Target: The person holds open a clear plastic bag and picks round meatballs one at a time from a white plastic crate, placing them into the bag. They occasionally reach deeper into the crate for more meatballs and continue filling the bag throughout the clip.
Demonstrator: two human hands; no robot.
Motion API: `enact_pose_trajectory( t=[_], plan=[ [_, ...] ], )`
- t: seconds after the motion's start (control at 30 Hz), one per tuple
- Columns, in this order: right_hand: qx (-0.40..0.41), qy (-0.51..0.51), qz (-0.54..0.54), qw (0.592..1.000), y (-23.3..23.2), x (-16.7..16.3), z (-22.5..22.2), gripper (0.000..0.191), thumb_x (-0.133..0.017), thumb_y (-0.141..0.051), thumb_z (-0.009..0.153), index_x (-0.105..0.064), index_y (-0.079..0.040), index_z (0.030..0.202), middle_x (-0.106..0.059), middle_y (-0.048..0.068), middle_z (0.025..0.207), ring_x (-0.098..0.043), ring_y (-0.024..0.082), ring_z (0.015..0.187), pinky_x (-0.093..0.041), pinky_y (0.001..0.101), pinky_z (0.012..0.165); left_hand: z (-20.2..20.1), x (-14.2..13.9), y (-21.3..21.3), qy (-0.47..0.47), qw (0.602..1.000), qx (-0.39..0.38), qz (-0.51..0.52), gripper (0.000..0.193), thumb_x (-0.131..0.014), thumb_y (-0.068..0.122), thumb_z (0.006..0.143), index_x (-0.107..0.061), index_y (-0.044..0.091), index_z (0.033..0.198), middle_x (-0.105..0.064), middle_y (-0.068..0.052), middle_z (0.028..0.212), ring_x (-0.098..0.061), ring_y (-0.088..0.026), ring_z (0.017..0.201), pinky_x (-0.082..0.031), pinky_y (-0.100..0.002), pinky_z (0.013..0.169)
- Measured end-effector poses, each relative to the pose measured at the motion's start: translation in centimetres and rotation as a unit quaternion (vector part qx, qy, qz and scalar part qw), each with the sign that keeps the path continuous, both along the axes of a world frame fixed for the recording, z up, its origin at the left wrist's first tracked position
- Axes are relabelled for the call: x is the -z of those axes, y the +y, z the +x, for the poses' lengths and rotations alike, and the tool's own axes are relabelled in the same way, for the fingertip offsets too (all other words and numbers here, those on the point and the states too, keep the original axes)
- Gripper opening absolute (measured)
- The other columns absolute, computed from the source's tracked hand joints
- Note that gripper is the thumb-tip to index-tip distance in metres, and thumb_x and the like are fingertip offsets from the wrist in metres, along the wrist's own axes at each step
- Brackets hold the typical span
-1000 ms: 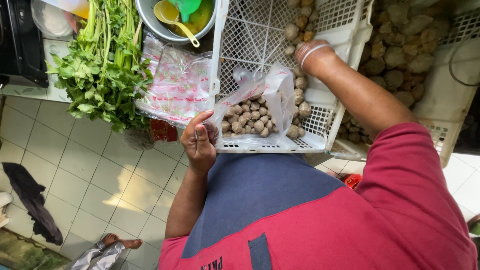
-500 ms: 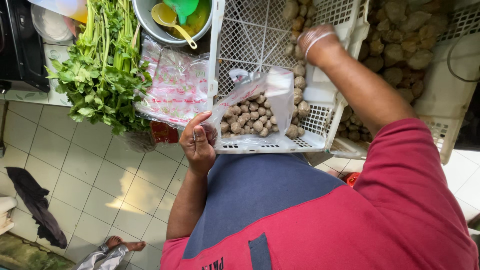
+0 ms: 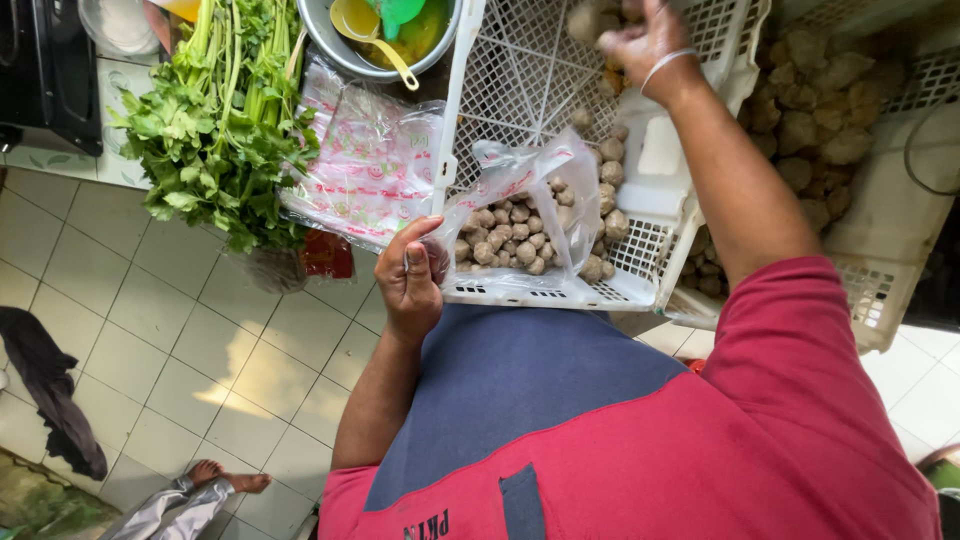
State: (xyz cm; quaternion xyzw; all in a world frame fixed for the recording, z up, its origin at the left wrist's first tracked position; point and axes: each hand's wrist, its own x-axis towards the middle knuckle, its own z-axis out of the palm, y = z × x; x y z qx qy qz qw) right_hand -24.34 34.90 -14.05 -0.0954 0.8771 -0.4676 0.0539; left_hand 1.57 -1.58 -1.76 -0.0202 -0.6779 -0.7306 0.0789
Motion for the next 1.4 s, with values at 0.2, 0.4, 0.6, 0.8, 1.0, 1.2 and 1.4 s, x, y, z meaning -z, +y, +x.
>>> enact_pose_trajectory(
  t=[0.2,0.4,0.6,0.8,1.0,1.2,1.4],
  plan=[
    [-0.223,-0.095,0.392,0.887,-0.7,-0.1,3.4,0.032,-0.07,-0.006,0.085,-0.077,-0.015,0.115,-0.075,0.015,0.113,-0.071,0.035,0.095,-0.055,0.0473,0.088,-0.2,-0.2,0.0,-0.009,1.0,-0.002,-0.007,0.039,-0.048,0.033,0.115,-0.065,0.0,0.128,-0.05,0.003,0.074,-0.042,-0.005,0.063,-0.035,-0.024,0.057],
    [-0.307,-0.07,0.584,0.748,-2.6,1.1,5.5,0.022,-0.061,-0.014,0.092,-0.08,-0.013,0.103,-0.079,0.012,0.107,-0.075,0.031,0.098,-0.061,0.0435,0.078,-0.1,-0.2,-0.1,-0.011,1.0,0.021,0.014,0.039,-0.049,0.032,0.115,-0.064,0.0,0.13,-0.049,0.004,0.076,-0.042,-0.004,0.064,-0.035,-0.024,0.058],
    [-0.277,-0.02,0.64,0.717,-3.0,1.2,5.2,0.023,-0.06,-0.013,0.093,-0.082,-0.014,0.1,-0.08,0.009,0.108,-0.076,0.027,0.101,-0.061,0.0407,0.077,-0.5,-0.2,-0.2,-0.018,0.998,0.046,0.038,0.036,-0.049,0.027,0.115,-0.064,-0.001,0.131,-0.048,0.005,0.074,-0.041,-0.004,0.064,-0.033,-0.022,0.057],
    [-0.179,-0.091,0.631,0.75,-3.3,-1.0,7.3,0.028,-0.056,-0.014,0.095,-0.075,-0.011,0.115,-0.074,0.015,0.118,-0.073,0.03,0.107,-0.061,0.0434,0.081,-1.1,-0.4,-0.4,-0.001,0.997,0.076,0.017,0.034,-0.049,0.025,0.114,-0.065,-0.001,0.131,-0.049,0.006,0.071,-0.043,-0.003,0.063,-0.037,-0.023,0.058],
    [-0.113,-0.067,0.686,0.715,-2.6,-3.7,11.7,0.027,-0.055,-0.014,0.097,-0.077,-0.014,0.112,-0.073,0.013,0.119,-0.073,0.03,0.106,-0.062,0.043,0.078,-1.7,-1.3,-0.2,0.056,0.995,0.065,-0.042,0.032,-0.049,0.023,0.114,-0.066,-0.002,0.127,-0.057,-0.001,0.077,-0.048,-0.008,0.068,-0.043,-0.026,0.063],
    [0.004,-0.08,0.506,0.859,-2.4,-6.9,14.5,0.024,-0.055,-0.016,0.102,-0.075,-0.009,0.114,-0.075,0.02,0.105,-0.071,0.039,0.094,-0.057,0.0495,0.08,-2.1,-1.7,-0.2,0.164,0.984,0.045,-0.06,0.03,-0.046,0.023,0.118,-0.062,0.0,0.128,-0.07,-0.016,0.11,-0.066,-0.021,0.099,-0.052,-0.035,0.09],
    [0.093,-0.087,0.292,0.948,-2.8,-6.5,20.5,0.022,-0.067,-0.026,0.095,-0.071,-0.009,0.108,-0.072,0.021,0.1,-0.068,0.039,0.095,-0.054,0.0463,0.088,-2.0,-0.8,-0.6,0.016,0.993,0.086,-0.075,0.033,-0.051,0.021,0.111,-0.068,-0.002,0.129,-0.072,-0.015,0.095,-0.063,-0.02,0.078,-0.053,-0.031,0.078]
  ],
)
